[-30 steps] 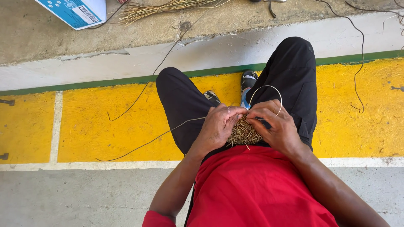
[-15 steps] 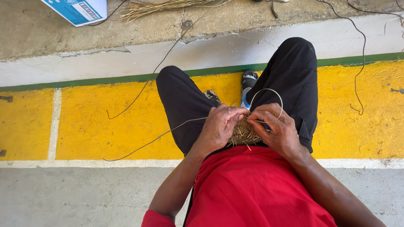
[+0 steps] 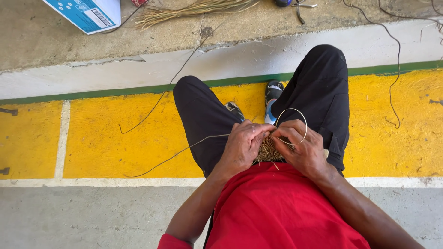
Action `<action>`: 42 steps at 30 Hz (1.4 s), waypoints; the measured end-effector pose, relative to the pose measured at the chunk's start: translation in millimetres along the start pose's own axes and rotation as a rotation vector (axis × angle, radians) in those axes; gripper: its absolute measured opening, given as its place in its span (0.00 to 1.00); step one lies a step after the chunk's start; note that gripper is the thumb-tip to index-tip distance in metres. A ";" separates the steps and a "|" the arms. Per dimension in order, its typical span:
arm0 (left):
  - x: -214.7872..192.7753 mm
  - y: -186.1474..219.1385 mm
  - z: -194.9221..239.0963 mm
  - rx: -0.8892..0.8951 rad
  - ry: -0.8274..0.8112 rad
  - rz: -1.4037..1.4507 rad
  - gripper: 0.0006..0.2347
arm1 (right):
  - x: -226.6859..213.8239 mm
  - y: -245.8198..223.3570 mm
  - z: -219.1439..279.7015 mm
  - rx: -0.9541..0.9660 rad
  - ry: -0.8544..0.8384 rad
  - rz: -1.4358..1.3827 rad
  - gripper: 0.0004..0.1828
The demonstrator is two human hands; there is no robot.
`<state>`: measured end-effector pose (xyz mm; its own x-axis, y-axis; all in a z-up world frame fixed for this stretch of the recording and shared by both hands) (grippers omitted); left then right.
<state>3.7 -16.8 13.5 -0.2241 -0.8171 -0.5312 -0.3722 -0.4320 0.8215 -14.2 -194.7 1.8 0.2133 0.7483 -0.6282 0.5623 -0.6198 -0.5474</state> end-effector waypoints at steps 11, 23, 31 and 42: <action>-2.6 1.5 1.2 0.017 0.006 -0.032 0.08 | -1.2 -0.6 -1.0 0.013 -0.054 -0.029 0.12; -5.8 2.3 14.4 0.154 0.104 0.006 0.13 | -2.8 37.2 -38.0 0.357 -0.694 -0.635 0.14; -4.8 1.3 13.2 0.131 0.014 0.037 0.09 | 15.8 61.5 -25.5 0.354 -0.820 -0.571 0.09; -0.5 -5.0 -2.3 0.056 -0.053 0.091 0.05 | -0.9 57.9 -24.6 0.655 -0.452 -0.607 0.13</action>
<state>7.8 -15.1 10.2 -0.3057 -0.8301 -0.4664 -0.3978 -0.3337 0.8546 37.9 -225.4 -15.7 -0.3644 0.9053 -0.2184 -0.1050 -0.2730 -0.9563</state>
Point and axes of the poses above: each hand's wrist, its own z-axis away from the middle knuckle, its own x-axis out of the palm, y = z × x, the point moved 3 cm from there along -z, towards the middle knuckle, and after that the axes turned 1 degree about z, right-handed, at the moved point
